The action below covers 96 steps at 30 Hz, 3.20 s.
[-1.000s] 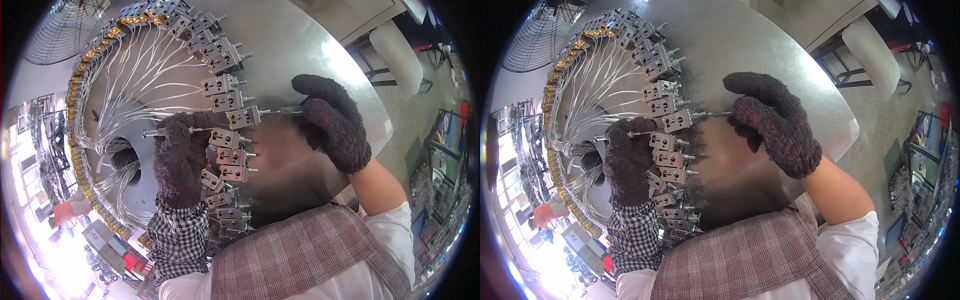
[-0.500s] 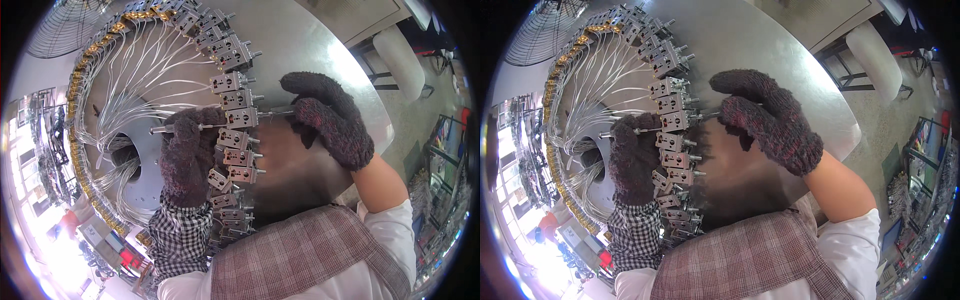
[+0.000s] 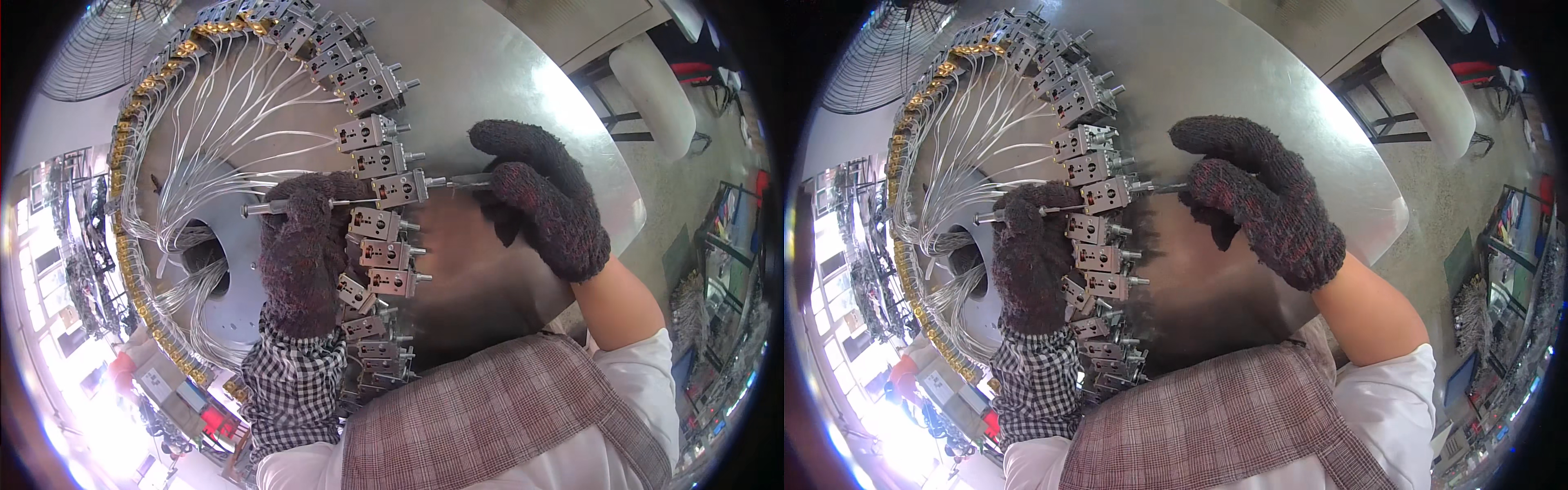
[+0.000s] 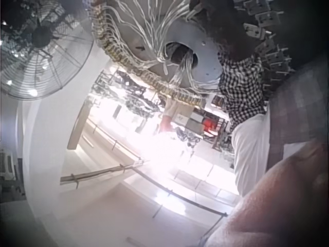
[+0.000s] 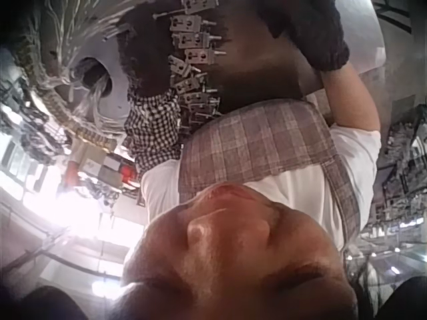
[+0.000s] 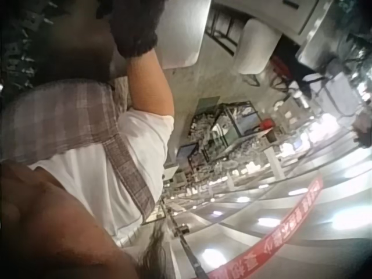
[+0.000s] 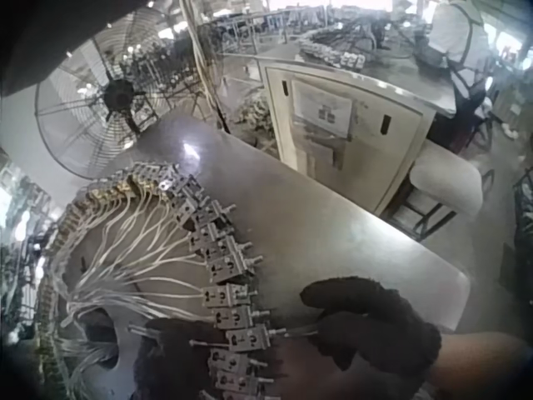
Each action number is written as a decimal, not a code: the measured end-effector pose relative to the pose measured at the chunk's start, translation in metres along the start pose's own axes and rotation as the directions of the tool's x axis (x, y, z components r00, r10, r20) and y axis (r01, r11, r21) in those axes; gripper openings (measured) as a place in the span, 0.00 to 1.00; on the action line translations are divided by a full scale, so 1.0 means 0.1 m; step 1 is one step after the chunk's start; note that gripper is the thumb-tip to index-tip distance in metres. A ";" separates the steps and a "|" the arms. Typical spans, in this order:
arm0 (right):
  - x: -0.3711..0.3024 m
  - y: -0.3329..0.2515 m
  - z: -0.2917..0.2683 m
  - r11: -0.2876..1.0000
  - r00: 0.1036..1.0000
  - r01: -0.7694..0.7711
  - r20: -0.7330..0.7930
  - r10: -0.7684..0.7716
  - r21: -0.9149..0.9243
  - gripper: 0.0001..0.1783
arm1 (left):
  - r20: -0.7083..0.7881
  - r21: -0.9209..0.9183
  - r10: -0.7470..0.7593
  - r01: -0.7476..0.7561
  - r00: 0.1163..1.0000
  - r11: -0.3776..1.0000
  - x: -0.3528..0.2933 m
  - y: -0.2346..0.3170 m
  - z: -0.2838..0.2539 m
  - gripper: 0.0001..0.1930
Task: Manually wiring and assembling a complex circular electronic component at a workstation.
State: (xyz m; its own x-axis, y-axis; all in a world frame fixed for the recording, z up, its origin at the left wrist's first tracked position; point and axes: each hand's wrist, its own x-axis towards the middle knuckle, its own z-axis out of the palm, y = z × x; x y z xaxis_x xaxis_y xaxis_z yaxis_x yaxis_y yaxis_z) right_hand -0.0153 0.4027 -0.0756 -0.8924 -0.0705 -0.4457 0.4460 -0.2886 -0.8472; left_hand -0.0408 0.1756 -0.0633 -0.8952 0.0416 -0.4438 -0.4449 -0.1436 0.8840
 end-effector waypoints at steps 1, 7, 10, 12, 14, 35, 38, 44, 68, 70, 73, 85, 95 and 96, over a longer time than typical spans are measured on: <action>0.00 -0.01 0.01 1.000 1.000 -0.010 0.002 0.010 0.007 0.19 | 0.007 -0.023 -0.005 0.005 1.000 1.000 0.00 0.00 -0.01 0.19; 0.03 -0.03 0.00 0.999 0.999 -0.036 0.014 0.036 0.008 0.20 | 0.073 -0.246 0.007 0.011 0.997 0.969 0.04 -0.11 -0.15 0.14; 0.05 -0.02 -0.02 0.998 0.998 -0.058 -0.003 0.058 0.024 0.19 | 0.047 -0.171 0.024 -0.016 0.999 0.985 0.03 -0.11 -0.08 0.17; 0.05 -0.02 -0.02 0.998 0.999 -0.051 0.002 0.051 0.028 0.19 | -0.007 -0.056 0.027 -0.028 1.000 0.998 0.02 -0.08 -0.04 0.20; 0.06 -0.02 -0.02 0.998 0.999 -0.044 0.011 0.043 0.034 0.19 | -0.014 -0.023 0.003 -0.003 1.000 1.000 0.02 -0.06 -0.05 0.20; 0.17 -0.03 0.02 0.999 0.993 -0.003 0.120 0.009 -0.048 0.16 | -0.051 -0.319 0.065 -0.078 0.997 0.945 0.02 -0.16 -0.06 0.13; 0.18 0.10 -0.02 0.979 0.975 0.189 0.134 -0.177 -0.080 0.17 | 0.102 -0.282 0.123 -0.090 0.987 0.955 0.06 -0.15 -0.10 0.13; 0.19 0.14 -0.06 0.986 0.977 0.161 0.139 -0.164 0.033 0.17 | 0.052 -0.129 0.161 -0.153 0.986 0.980 0.05 -0.16 -0.09 0.15; 0.13 -0.03 0.05 0.969 0.961 -0.246 0.124 0.247 -0.026 0.19 | 0.018 -0.237 0.283 -0.271 0.959 0.933 0.07 -0.23 -0.13 0.17; 0.12 0.10 0.14 0.995 0.995 0.099 -0.013 -0.099 0.031 0.19 | 0.053 -0.263 0.243 -0.221 0.969 0.939 0.11 -0.20 -0.17 0.16; 0.17 0.18 0.14 0.966 0.969 0.247 -0.003 -0.247 0.073 0.19 | 0.033 -0.293 0.157 -0.140 0.987 0.946 0.10 -0.17 -0.14 0.14; 0.17 0.03 0.23 0.981 0.994 0.051 -0.082 -0.068 -0.190 0.15 | 0.045 -0.354 0.016 0.001 0.999 0.935 0.07 -0.11 -0.14 0.14; 0.14 -0.03 0.22 0.982 0.998 -0.047 -0.050 0.039 -0.183 0.15 | -0.086 -0.237 -0.042 0.021 0.995 0.971 0.02 -0.04 -0.04 0.12; 0.14 -0.03 0.22 0.988 0.997 -0.054 -0.062 0.045 -0.144 0.16 | -0.083 -0.235 -0.042 0.021 0.996 0.972 0.03 -0.05 -0.05 0.12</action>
State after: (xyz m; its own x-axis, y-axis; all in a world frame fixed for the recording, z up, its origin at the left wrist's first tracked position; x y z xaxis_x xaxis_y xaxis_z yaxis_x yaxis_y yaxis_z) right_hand -0.0304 0.3814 -0.0730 -0.8652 -0.0241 -0.5008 0.4987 -0.1440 -0.8547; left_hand -0.0414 0.1717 -0.0697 -0.8705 -0.0349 -0.4910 -0.4448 -0.3714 0.8150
